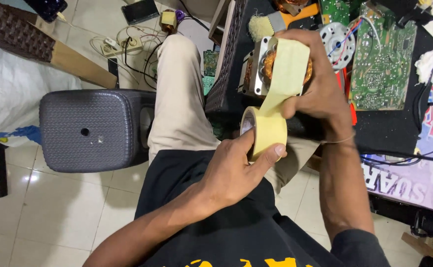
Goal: A person is wrapping yellow adhesive tape around the copper windings of a transformer core to secure them, using a utility knife to cut the tape.
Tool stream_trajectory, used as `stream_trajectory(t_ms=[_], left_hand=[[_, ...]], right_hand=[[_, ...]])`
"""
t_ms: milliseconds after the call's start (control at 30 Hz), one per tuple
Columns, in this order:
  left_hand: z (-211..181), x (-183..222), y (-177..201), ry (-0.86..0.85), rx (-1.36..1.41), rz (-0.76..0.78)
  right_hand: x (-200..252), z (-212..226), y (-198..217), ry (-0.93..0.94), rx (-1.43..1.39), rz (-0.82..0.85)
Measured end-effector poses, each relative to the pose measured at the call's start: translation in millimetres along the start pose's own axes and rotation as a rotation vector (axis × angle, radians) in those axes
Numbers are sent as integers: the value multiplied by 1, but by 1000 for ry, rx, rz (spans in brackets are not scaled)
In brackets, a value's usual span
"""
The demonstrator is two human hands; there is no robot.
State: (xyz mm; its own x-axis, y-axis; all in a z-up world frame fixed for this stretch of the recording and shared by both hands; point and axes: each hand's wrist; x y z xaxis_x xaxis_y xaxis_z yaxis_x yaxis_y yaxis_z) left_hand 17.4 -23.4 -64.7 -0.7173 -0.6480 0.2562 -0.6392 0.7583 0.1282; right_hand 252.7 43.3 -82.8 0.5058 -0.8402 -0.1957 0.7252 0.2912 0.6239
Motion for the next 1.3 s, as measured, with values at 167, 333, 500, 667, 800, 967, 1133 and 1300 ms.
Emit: stream_trajectory(t_ms=[167, 333, 500, 667, 800, 967, 1133, 1300], left_hand=[[3, 4, -1, -87, 149, -25], [7, 9, -3, -89, 176, -30], [9, 10, -6, -123, 160, -5], [2, 9, -5, -67, 128, -5], [2, 7, -9, -68, 97, -9], [7, 9, -10, -158, 73, -16], [5, 13, -9, -158, 32, 16], [8, 18, -9, -174, 93, 21]], right_hand=[[2, 16, 15, 17, -46, 142], [10, 25, 5, 74, -116, 114], [10, 25, -13, 78, -227, -6], [-4, 46, -9, 88, 305, -193], [-19, 40, -15, 94, 347, -125], [-25, 38, -18, 150, 356, -192], [-21, 39, -15, 102, 442, -183], [-6, 17, -5, 113, 165, -110]])
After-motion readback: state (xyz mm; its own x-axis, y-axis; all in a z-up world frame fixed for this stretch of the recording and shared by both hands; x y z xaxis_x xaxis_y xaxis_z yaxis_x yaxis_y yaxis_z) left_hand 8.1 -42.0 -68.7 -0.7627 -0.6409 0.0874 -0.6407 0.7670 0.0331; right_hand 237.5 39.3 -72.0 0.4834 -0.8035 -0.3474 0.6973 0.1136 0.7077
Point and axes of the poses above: each hand's wrist, its own x-axis away from the middle knuckle, its own y-axis out of the back of the hand, z = x × y, and after that the axes turned 12 degrees about z, right-handed
